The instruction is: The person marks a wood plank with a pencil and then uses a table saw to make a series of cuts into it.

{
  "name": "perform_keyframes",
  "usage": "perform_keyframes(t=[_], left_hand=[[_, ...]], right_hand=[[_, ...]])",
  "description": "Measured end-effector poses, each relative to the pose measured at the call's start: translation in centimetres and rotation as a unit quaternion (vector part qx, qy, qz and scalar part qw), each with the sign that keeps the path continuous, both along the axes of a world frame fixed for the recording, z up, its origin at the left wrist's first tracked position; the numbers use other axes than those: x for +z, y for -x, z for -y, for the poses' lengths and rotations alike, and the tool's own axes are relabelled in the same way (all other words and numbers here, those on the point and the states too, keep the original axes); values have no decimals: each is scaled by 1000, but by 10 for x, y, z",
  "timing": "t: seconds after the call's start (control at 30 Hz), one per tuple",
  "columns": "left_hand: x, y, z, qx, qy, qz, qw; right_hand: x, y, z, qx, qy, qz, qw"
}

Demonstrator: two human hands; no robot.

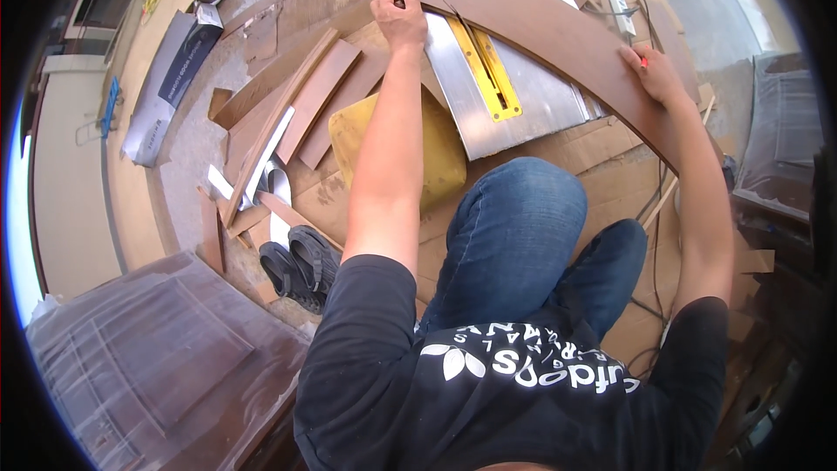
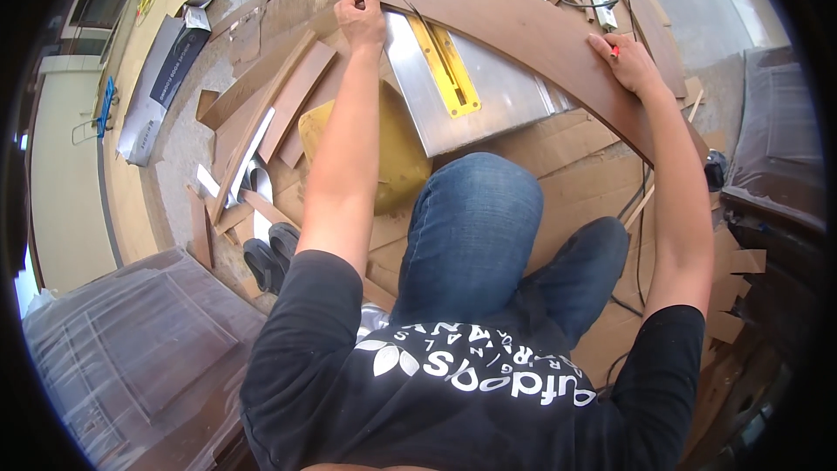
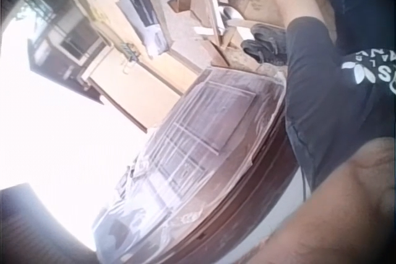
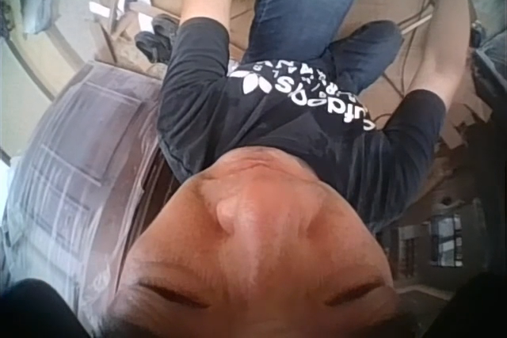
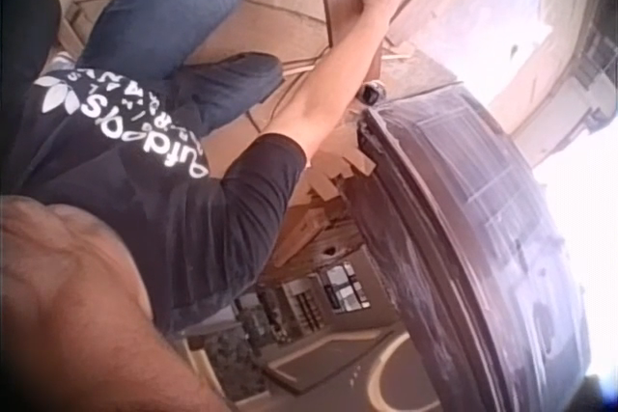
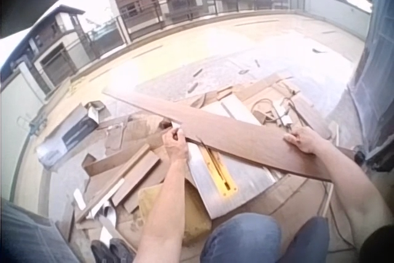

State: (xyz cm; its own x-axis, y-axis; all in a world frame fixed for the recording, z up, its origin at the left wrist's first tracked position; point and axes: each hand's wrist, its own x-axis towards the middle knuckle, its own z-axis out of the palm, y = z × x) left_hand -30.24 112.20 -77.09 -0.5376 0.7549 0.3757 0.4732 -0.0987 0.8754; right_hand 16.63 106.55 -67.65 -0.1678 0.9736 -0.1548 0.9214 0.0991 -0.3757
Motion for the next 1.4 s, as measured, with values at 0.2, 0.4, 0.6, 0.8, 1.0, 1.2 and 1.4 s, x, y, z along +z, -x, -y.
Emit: perform_keyframes(t=[0.2, 0.4, 0.6, 0.8, 1.0, 1.2, 1.4], left_hand=[[2, -3, 6, 2, -11, 1, 1000], [1, -5, 10, 5, -18, 4, 1000], [1, -5, 10, 0, -16, 3, 1000], [0, -2, 11, -3, -16, 1, 1000], [2, -6, 15, 0, -23, -21, 1000], [5, -6, 19, -13, -14, -25, 1000], [5, -8, 22, -18, -1, -8, 1000]], right_hand=[[-5, -3, 1, -15, 13, 13, 1000], [-6, -7, 4, -16, 16, 7, 1000], [-12, -13, 5, -20, 13, 1, 1000], [-6, -5, 10, -19, 21, 17, 999], [-6, -9, 14, -15, 20, 11, 1000], [-4, -7, 18, -16, 24, 23, 999], [0, -4, 24, -12, 25, 17, 999]])
